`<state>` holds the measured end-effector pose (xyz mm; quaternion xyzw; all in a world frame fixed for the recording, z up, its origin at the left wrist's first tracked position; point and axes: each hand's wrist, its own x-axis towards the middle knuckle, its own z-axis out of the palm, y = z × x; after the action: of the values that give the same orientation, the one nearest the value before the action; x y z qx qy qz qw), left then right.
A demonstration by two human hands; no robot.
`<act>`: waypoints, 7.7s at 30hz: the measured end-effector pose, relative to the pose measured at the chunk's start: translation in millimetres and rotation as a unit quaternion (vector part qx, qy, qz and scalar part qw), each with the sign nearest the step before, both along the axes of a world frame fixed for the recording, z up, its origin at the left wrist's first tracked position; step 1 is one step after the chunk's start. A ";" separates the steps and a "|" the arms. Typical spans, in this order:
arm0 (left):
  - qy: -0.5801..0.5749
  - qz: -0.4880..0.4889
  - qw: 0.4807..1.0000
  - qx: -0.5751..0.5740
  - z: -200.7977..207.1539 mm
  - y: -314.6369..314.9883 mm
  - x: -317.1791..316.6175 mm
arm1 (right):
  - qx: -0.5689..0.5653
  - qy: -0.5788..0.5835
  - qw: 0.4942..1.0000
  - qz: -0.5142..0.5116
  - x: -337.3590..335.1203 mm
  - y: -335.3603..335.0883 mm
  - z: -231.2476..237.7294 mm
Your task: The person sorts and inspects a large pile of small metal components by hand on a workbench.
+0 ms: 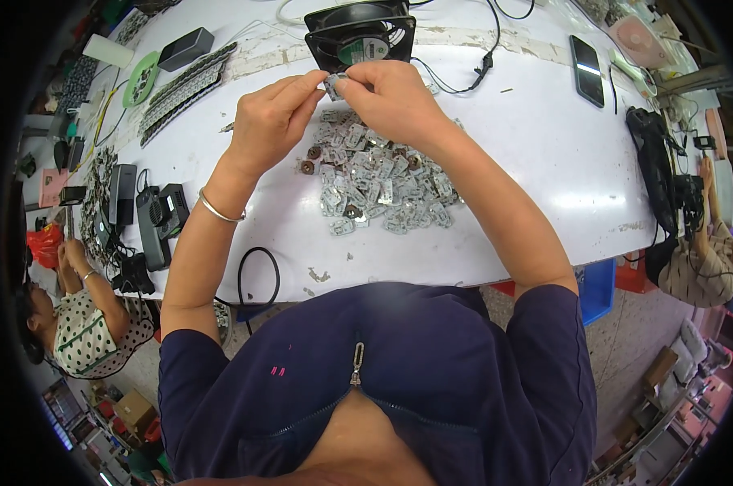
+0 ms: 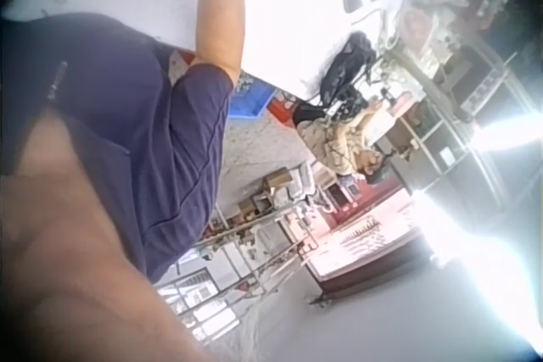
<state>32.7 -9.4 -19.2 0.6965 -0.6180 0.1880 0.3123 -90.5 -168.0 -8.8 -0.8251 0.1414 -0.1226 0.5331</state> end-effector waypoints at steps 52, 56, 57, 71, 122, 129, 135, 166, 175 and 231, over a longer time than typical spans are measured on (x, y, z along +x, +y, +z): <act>0.496 -0.089 0.805 0.313 47.3 2.1 0.0 | -0.007 -0.011 0.997 0.071 -25.9 -7.2 16.6; 0.557 -0.171 0.745 0.326 47.0 9.0 6.2 | 0.054 -0.035 0.987 0.144 -25.9 -7.1 16.9; 0.557 -0.171 0.744 0.327 45.8 9.0 6.5 | 0.103 -0.027 0.978 0.177 -26.0 -7.4 16.5; 0.110 -0.004 0.993 0.047 9.4 0.5 -8.5 | -0.004 0.012 1.000 0.016 -8.9 -3.7 5.2; 0.348 -0.104 0.902 0.236 42.7 -0.1 -24.8 | -0.052 -0.019 0.993 0.106 -29.7 13.8 10.3; 0.354 -0.127 0.917 0.134 32.9 0.5 -13.6 | -0.059 0.004 0.994 0.096 -19.8 1.3 23.3; 0.495 -0.082 0.802 0.326 53.8 1.9 -0.5 | -0.058 -0.006 0.994 0.093 -20.9 -7.1 23.2; 0.013 0.000 0.999 0.032 2.2 0.3 2.9 | -0.018 0.002 1.000 0.012 8.3 -1.3 0.5; 0.069 0.052 0.996 -0.015 -8.5 0.7 12.0 | -0.129 -0.074 0.989 -0.009 30.2 1.2 -6.4; 0.331 -0.102 0.913 0.215 37.9 -11.3 -49.8 | -0.085 -0.102 0.988 0.078 -54.7 3.3 4.8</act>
<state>-17.1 -20.7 18.6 0.7022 -0.5729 -0.2235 0.3588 -145.3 -164.7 -4.0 -0.8589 0.0099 -0.1759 0.4808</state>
